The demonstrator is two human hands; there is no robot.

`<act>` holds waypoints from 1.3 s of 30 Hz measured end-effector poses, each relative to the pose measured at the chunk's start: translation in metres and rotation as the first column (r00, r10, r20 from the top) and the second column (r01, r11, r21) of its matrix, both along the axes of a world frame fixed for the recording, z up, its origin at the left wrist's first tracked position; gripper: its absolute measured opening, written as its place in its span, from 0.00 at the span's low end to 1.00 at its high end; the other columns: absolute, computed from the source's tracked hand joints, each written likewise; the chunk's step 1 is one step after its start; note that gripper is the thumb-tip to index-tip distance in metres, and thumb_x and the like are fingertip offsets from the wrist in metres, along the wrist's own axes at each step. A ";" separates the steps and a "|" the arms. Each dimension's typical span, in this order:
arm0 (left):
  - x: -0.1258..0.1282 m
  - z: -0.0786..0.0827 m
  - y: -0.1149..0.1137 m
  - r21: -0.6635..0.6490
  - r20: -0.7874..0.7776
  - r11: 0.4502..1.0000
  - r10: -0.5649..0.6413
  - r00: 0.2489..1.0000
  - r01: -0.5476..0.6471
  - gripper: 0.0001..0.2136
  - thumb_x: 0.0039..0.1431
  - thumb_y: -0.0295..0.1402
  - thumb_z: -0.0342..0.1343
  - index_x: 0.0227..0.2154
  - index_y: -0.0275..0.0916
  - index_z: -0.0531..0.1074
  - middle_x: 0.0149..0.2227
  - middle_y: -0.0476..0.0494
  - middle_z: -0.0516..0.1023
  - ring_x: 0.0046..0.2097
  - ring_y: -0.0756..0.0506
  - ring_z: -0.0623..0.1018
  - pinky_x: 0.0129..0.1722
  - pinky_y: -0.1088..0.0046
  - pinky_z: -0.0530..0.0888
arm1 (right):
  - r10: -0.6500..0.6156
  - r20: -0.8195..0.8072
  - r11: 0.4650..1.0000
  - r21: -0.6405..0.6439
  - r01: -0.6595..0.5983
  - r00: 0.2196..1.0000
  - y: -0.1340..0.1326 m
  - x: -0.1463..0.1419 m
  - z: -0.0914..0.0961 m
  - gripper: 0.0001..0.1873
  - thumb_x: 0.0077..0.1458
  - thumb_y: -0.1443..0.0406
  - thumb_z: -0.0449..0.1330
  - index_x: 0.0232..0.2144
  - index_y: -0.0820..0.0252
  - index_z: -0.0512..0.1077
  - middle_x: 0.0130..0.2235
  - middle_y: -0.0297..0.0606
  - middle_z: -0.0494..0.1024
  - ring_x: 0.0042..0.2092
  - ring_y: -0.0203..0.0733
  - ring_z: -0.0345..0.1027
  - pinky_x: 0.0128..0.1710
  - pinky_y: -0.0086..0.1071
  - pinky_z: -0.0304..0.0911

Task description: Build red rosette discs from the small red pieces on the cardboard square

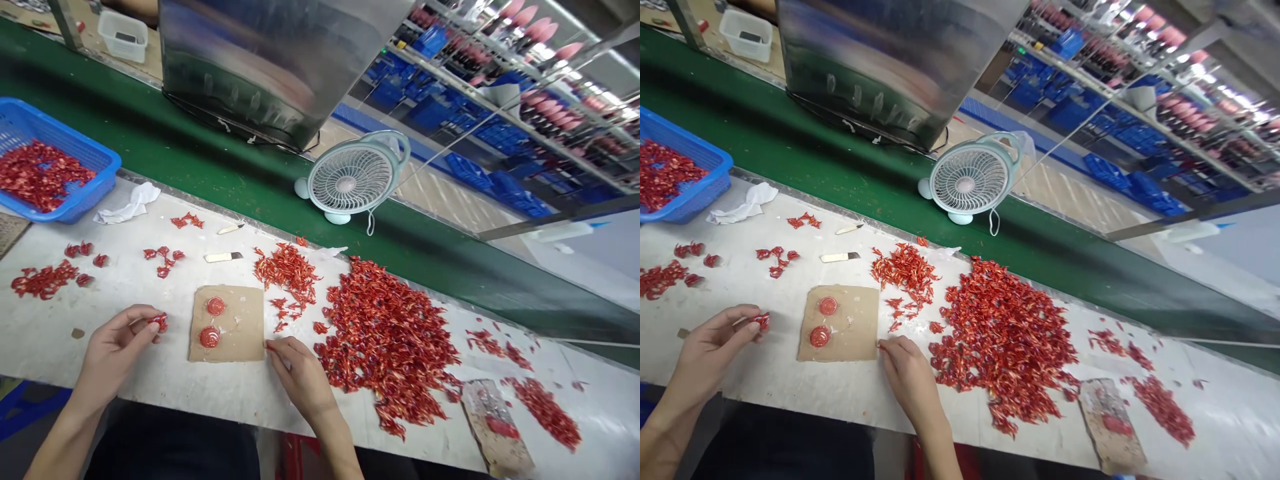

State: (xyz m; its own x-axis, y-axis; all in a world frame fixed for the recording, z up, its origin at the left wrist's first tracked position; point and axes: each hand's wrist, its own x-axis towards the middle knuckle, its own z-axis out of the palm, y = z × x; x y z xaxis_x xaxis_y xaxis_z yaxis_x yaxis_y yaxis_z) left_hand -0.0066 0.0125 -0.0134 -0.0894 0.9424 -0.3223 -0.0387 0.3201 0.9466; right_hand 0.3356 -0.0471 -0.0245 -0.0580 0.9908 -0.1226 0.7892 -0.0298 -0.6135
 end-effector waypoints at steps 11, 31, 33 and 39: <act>0.014 -0.008 -0.018 -0.106 0.221 0.985 -0.110 0.969 0.136 0.13 0.55 0.35 0.68 0.44 0.42 0.78 0.41 0.45 0.82 0.33 0.50 0.78 0.34 0.74 0.78 | -0.406 -0.626 0.897 -0.411 0.161 0.666 0.010 -0.064 0.023 0.19 0.57 0.50 0.65 0.31 0.60 0.79 0.24 0.34 0.74 0.21 0.33 0.61 0.16 0.25 0.60; 0.020 -0.016 -0.030 -0.071 -0.040 0.975 -0.214 0.976 0.211 0.15 0.60 0.40 0.62 0.48 0.46 0.80 0.54 0.41 0.81 0.51 0.38 0.82 0.49 0.63 0.81 | -0.411 -0.598 0.902 -0.378 0.210 0.688 0.029 -0.109 0.015 0.18 0.55 0.50 0.67 0.30 0.60 0.77 0.23 0.30 0.72 0.20 0.30 0.56 0.17 0.24 0.55; 0.024 -0.016 -0.032 -0.068 -0.041 0.967 -0.248 0.968 0.245 0.15 0.61 0.40 0.60 0.49 0.46 0.80 0.54 0.41 0.81 0.51 0.38 0.82 0.50 0.63 0.81 | -0.407 -0.597 0.903 -0.378 0.205 0.691 0.028 -0.110 0.015 0.18 0.55 0.50 0.67 0.30 0.60 0.77 0.23 0.30 0.71 0.20 0.31 0.56 0.17 0.24 0.55; 0.031 -0.015 -0.038 -0.101 -0.021 0.965 -0.247 0.969 0.243 0.15 0.62 0.40 0.60 0.51 0.48 0.79 0.55 0.42 0.80 0.50 0.39 0.83 0.48 0.65 0.81 | -0.402 -0.604 0.906 -0.370 0.205 0.688 0.019 -0.113 0.008 0.15 0.58 0.53 0.66 0.31 0.58 0.77 0.24 0.31 0.73 0.21 0.31 0.57 0.19 0.25 0.54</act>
